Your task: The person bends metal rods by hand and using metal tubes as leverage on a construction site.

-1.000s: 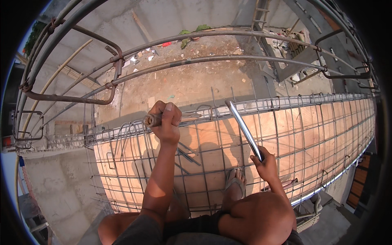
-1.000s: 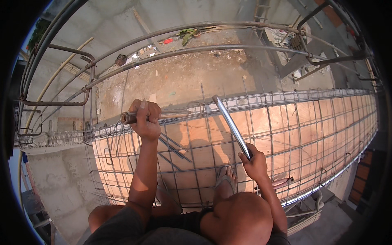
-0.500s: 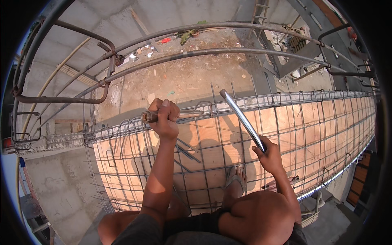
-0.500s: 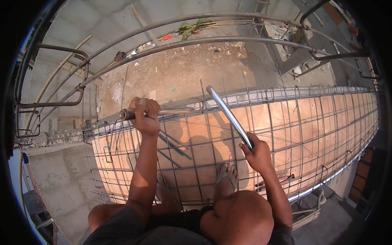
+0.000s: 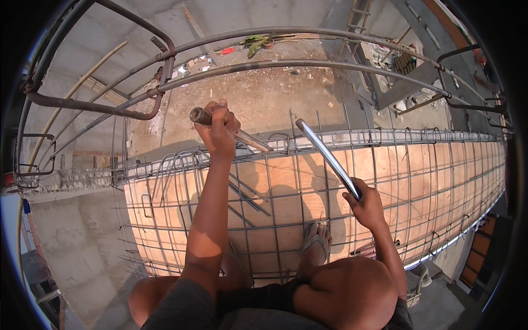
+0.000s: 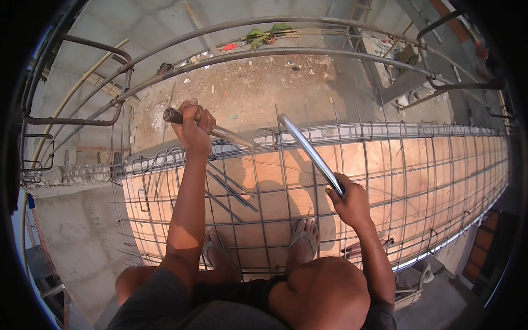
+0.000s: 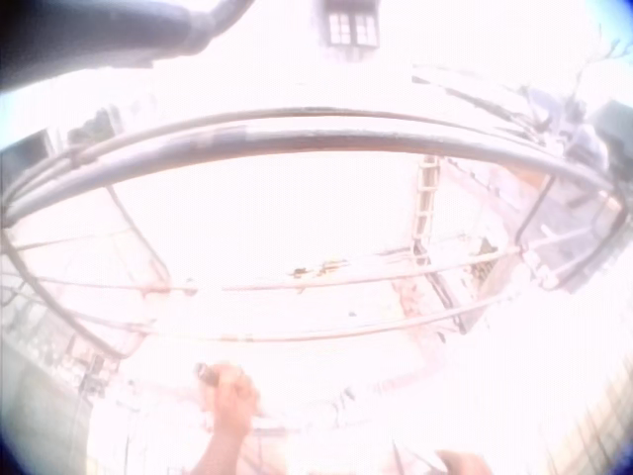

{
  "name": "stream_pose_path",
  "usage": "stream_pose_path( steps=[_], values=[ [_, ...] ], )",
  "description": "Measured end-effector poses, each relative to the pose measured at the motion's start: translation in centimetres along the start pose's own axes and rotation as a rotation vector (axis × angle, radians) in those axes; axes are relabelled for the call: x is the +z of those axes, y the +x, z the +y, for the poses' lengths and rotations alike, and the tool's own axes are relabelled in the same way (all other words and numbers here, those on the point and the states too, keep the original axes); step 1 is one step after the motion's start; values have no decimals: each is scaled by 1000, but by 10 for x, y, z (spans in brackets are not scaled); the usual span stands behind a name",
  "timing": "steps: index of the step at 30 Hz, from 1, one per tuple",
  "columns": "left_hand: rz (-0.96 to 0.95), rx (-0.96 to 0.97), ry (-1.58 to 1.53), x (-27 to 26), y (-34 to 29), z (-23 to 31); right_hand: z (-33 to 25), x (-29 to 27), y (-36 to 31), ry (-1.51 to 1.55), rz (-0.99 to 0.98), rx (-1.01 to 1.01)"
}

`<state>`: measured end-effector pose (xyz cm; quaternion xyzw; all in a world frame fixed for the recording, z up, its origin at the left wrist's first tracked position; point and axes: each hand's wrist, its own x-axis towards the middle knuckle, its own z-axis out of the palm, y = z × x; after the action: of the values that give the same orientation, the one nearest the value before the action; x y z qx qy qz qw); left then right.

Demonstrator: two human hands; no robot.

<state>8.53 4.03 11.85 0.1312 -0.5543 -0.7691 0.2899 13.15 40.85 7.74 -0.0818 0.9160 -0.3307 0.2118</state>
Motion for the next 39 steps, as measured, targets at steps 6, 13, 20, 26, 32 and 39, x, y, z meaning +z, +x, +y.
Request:
stream_pose_path(
  steps=[6, 13, 20, 26, 32, 39],
  values=[
    [107, -159, 16, 7, 37, -6, -33, -17, 13, -73, -38, -6],
    [-102, -145, -1, -1, 20, -12, -37, -33, 31, -216, -32, -99],
    [-162, -103, -17, -10, 8, -5, -46, -37, 37, -288, -81, -129],
    [-52, -8, -48, -17, -8, -2, -42, -21, 29, -239, -71, -75],
    [-17, 42, -45, -11, -26, -1, -20, 0, 8, -51, -92, 66],
    [-59, 68, -105, 0, -36, 0, -19, 3, -7, -76, -107, 110]
  ],
)
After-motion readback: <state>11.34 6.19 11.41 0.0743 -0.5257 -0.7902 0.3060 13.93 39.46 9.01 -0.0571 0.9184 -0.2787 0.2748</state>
